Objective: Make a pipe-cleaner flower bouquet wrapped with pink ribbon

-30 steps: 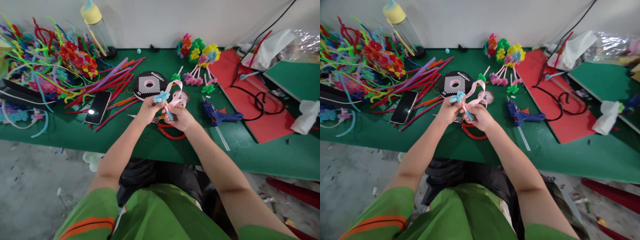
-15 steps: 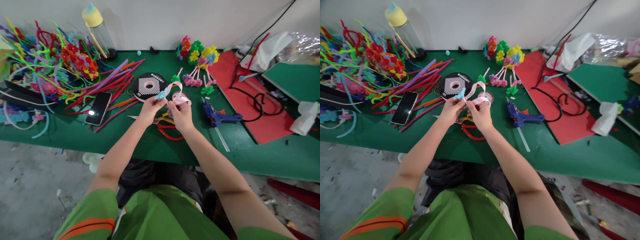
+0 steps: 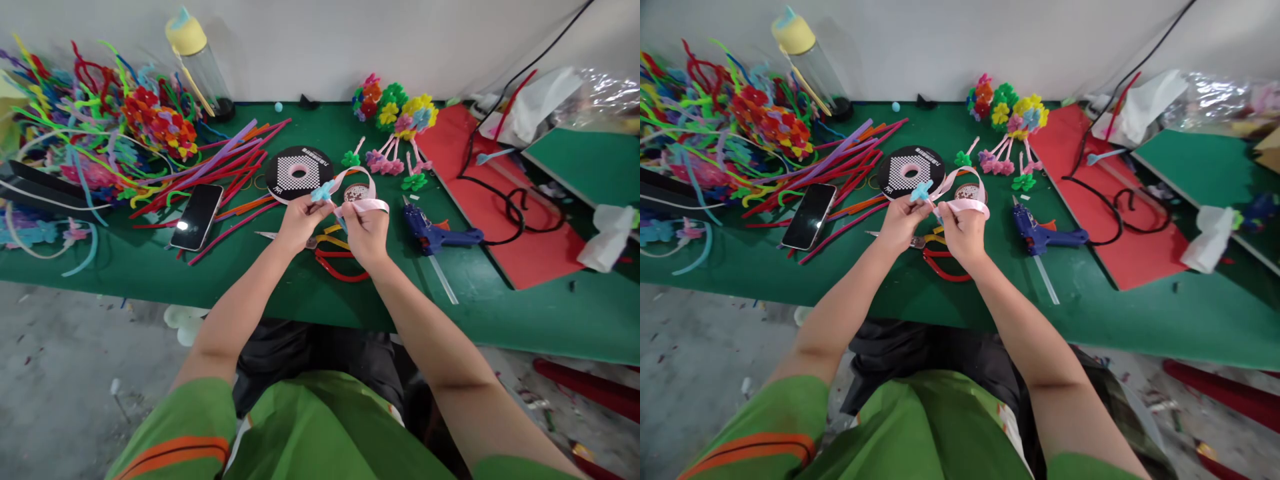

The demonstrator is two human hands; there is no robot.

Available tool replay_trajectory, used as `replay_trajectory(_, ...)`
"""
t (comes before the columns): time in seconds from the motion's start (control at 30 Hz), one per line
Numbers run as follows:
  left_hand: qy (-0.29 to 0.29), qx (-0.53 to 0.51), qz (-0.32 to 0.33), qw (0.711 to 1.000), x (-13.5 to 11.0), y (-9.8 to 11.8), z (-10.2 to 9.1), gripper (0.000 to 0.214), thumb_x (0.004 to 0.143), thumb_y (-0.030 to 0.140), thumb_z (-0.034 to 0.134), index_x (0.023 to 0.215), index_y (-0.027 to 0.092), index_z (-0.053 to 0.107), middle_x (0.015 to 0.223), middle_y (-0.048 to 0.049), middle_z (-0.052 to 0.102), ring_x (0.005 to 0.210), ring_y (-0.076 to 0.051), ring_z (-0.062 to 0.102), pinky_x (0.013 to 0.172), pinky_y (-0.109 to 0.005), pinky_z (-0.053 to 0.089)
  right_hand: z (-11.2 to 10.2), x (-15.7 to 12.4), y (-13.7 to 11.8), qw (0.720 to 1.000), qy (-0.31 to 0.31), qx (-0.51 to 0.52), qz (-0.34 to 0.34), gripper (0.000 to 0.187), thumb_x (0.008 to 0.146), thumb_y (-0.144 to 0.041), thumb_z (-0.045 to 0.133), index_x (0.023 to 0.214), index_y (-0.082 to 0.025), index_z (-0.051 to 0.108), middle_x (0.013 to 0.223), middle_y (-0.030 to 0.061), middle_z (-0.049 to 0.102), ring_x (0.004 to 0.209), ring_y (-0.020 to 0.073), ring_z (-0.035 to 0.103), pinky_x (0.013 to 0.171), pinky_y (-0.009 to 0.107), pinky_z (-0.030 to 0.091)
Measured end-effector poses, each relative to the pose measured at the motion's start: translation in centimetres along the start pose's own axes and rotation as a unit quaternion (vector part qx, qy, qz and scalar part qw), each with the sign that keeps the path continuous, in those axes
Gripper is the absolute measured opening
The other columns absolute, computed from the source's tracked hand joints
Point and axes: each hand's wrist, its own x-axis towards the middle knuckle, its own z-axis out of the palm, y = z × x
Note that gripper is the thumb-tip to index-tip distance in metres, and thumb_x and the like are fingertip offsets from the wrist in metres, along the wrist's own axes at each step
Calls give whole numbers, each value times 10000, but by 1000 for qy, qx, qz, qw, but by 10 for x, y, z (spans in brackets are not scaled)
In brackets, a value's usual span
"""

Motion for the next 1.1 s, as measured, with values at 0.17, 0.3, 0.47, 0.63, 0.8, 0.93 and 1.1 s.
replay_trajectory(0.17,-28,-27,-11,999,-2,3,2,305,619,434,759,634,168,610,589,40,556,598,-81,525,620,-242,444,2,4,4,978,-60,161,115,440,825,-495,514,526,-175,554,447,-28,501,425,60,436,432,212,328)
replay_trajectory(0.3,-39,-52,-4,998,-3,5,3,304,616,426,768,646,164,615,570,35,541,567,-85,527,577,-247,452,5,8,6,920,-120,303,220,391,815,-465,550,567,-164,584,418,-31,506,373,52,426,383,189,322)
replay_trajectory(0.47,-45,-47,24,998,-4,4,2,272,642,410,757,668,169,634,560,36,534,541,-77,531,558,-241,456,3,10,2,851,-175,392,302,349,856,-336,524,566,-148,569,397,-30,491,359,51,424,379,181,321)
replay_trajectory(0.63,-87,-41,21,995,-6,9,3,264,687,411,721,661,170,617,557,29,555,539,-89,557,567,-257,483,0,10,1,792,-233,456,332,306,848,-250,514,565,-141,550,392,-39,453,361,45,378,384,183,293)
replay_trajectory(0.8,-82,-35,10,996,-7,11,3,255,667,378,742,667,166,599,589,26,576,550,-89,571,577,-253,491,-2,10,-2,753,-298,477,342,286,789,-276,604,548,-156,507,394,-76,370,378,33,302,379,174,238)
replay_trajectory(0.93,-66,-33,-5,997,-6,10,2,255,654,381,748,666,168,610,599,24,601,568,-90,582,581,-245,493,-1,9,-5,768,-278,476,326,325,772,-341,649,554,-163,487,417,-85,356,403,32,299,391,180,242)
replay_trajectory(1.1,-47,-46,-1,998,-5,6,3,246,652,403,746,644,180,645,620,19,637,611,-104,609,629,-270,509,3,8,-3,810,-211,466,287,348,762,-404,658,562,-168,500,434,-87,362,417,33,332,415,192,282)
